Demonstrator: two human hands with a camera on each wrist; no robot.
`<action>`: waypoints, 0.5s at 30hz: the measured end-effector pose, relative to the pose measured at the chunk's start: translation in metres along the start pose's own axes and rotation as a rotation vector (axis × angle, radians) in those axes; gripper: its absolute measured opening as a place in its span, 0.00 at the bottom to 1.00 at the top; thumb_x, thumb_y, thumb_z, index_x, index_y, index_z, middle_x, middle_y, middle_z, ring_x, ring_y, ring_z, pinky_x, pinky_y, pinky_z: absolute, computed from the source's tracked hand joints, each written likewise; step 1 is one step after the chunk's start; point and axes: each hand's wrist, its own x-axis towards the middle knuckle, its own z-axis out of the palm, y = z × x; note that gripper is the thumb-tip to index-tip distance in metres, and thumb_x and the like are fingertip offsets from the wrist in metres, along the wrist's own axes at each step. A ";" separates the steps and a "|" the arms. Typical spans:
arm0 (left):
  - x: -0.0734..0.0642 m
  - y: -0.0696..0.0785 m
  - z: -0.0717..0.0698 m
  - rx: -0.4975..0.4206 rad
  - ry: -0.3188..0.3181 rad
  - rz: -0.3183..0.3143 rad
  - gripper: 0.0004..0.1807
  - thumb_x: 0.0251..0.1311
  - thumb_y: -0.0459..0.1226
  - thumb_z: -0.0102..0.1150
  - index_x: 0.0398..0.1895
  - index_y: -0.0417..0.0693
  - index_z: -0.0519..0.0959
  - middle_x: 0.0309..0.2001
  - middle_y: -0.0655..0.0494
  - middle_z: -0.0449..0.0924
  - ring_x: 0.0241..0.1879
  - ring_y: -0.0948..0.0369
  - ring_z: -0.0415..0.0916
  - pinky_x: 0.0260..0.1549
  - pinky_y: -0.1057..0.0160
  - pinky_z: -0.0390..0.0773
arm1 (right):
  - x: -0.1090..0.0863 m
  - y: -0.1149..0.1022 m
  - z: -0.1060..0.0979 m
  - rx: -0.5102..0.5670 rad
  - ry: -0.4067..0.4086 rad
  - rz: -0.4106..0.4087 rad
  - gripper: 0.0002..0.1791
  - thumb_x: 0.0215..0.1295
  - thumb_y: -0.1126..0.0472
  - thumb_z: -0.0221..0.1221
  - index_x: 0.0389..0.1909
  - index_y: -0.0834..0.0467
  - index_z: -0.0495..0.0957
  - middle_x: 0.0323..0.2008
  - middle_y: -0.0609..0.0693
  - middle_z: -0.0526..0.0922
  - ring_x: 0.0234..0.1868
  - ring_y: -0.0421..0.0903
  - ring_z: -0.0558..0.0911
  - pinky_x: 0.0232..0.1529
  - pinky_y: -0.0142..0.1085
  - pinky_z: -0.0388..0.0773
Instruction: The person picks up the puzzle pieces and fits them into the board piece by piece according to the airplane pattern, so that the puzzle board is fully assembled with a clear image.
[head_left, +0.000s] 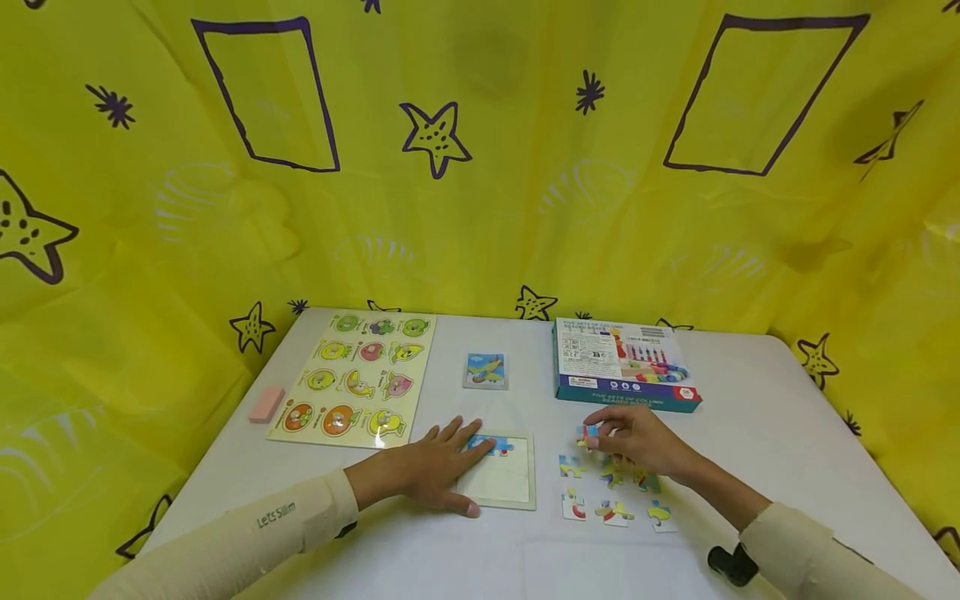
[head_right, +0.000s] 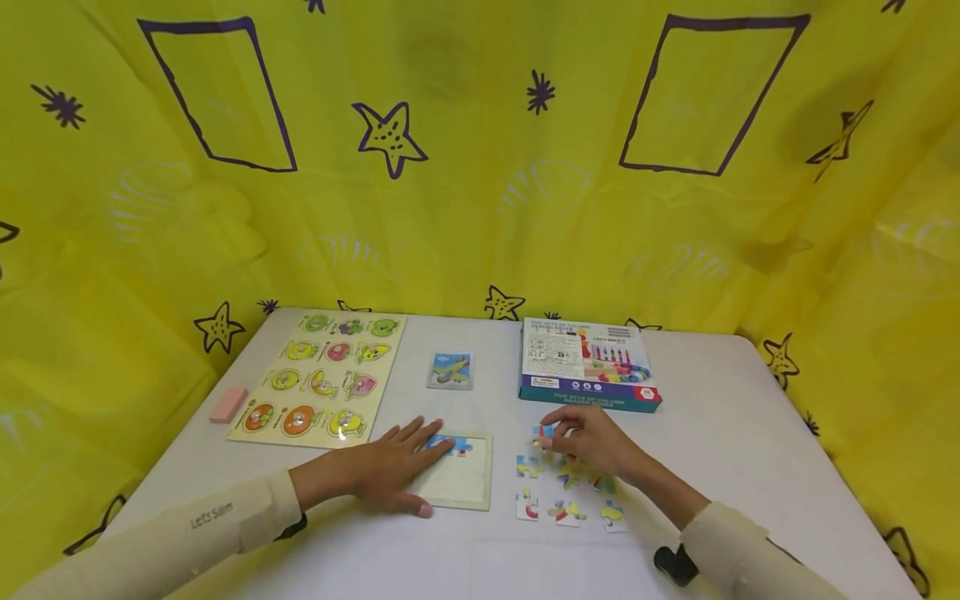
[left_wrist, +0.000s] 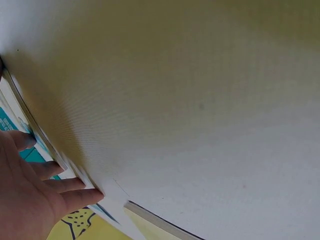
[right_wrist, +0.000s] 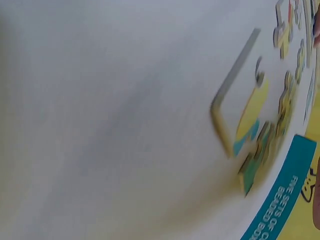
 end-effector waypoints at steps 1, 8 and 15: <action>0.000 0.000 0.000 0.000 0.000 0.000 0.54 0.60 0.69 0.54 0.82 0.55 0.48 0.82 0.46 0.41 0.80 0.41 0.41 0.73 0.37 0.55 | 0.001 -0.001 0.003 0.004 -0.006 0.002 0.24 0.67 0.54 0.66 0.57 0.65 0.79 0.34 0.53 0.81 0.25 0.44 0.77 0.24 0.30 0.74; 0.001 0.000 0.001 -0.004 -0.005 -0.003 0.54 0.60 0.69 0.54 0.82 0.55 0.48 0.82 0.47 0.41 0.80 0.41 0.40 0.73 0.37 0.55 | 0.011 -0.011 0.018 0.064 -0.078 -0.002 0.22 0.67 0.60 0.64 0.59 0.66 0.78 0.37 0.53 0.82 0.28 0.44 0.79 0.26 0.28 0.74; 0.001 0.000 0.000 -0.002 -0.004 -0.008 0.54 0.60 0.69 0.55 0.82 0.56 0.49 0.82 0.47 0.41 0.80 0.42 0.41 0.73 0.37 0.55 | 0.023 -0.019 0.033 0.095 -0.138 -0.010 0.22 0.67 0.62 0.63 0.61 0.65 0.77 0.38 0.54 0.82 0.25 0.44 0.78 0.21 0.28 0.69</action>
